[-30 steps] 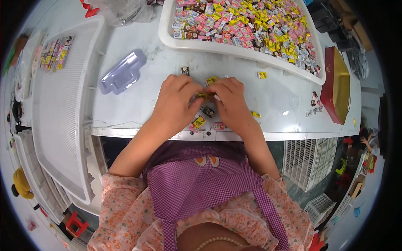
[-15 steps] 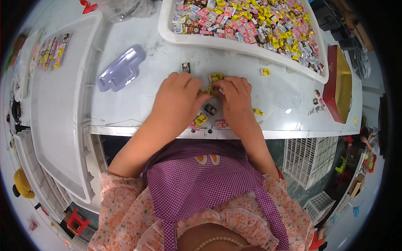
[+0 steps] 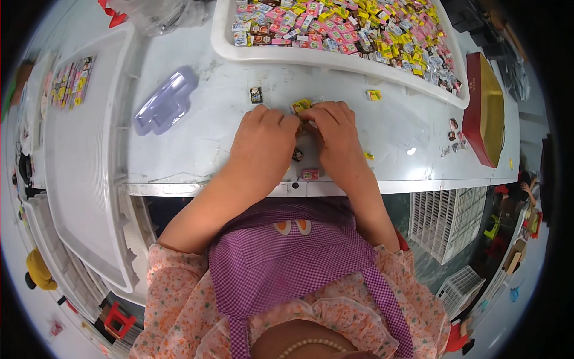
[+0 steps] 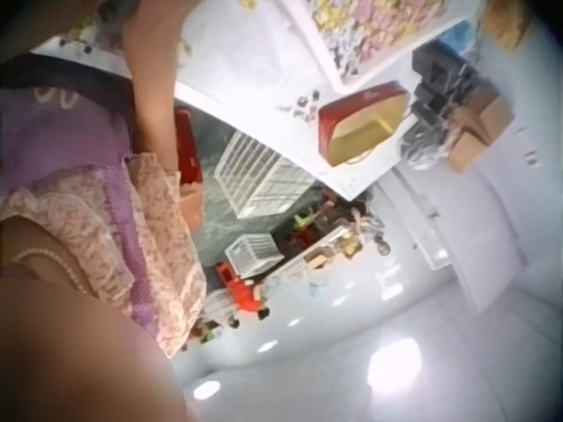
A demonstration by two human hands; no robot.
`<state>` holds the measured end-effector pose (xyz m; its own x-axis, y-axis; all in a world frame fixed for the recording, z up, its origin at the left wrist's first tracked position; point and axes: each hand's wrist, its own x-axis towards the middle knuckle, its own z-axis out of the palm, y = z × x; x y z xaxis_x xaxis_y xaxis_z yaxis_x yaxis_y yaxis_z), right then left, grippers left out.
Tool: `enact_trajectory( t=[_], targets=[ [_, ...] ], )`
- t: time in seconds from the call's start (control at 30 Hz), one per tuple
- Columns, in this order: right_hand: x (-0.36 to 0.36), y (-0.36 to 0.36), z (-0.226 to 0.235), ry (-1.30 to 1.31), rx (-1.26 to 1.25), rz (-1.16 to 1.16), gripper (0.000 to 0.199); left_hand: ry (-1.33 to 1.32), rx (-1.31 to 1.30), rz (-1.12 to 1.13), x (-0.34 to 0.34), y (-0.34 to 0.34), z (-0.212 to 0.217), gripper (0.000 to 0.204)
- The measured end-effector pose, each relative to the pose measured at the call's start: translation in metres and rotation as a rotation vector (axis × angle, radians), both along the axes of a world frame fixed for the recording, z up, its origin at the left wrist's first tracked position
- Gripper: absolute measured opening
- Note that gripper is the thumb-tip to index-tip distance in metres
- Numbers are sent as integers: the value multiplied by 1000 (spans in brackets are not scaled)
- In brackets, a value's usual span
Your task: Sorting and arranging small colorful packages from a large bin onto a workbench.
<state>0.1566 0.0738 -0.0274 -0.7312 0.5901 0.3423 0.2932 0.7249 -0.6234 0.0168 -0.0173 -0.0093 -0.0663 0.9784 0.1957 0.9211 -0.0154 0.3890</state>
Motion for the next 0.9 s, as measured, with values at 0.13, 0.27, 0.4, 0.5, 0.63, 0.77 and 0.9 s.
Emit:
enact_trajectory(
  t=[0.13, 0.27, 0.4, 0.5, 0.63, 0.77, 0.9],
  targets=[
    [2, 3, -2, -16, 8, -51, 31, -41, 80, -79, -5, 1, 1, 27],
    [4, 5, -3, 1, -5, -70, 32, -200, 200, -114, -10, 5, -8, 33],
    [5, 8, 0, 7, -55, -17, 36, -259, 191, -61, 1, 6, -2, 32],
    [6, 7, 1, 12, -89, -7, 39, -151, 211, -23, 7, 10, -4, 31],
    [7, 8, 3, 36, -114, 4, 39, -133, 203, -45, 5, 10, -4, 30],
    [5, 5, 0, 13, -72, -33, 36, -138, 196, -69, -7, 1, -2, 22],
    [-2, -4, -3, -24, -34, -74, 33, -126, 220, -56, -13, -5, -4, 20]
  ],
)
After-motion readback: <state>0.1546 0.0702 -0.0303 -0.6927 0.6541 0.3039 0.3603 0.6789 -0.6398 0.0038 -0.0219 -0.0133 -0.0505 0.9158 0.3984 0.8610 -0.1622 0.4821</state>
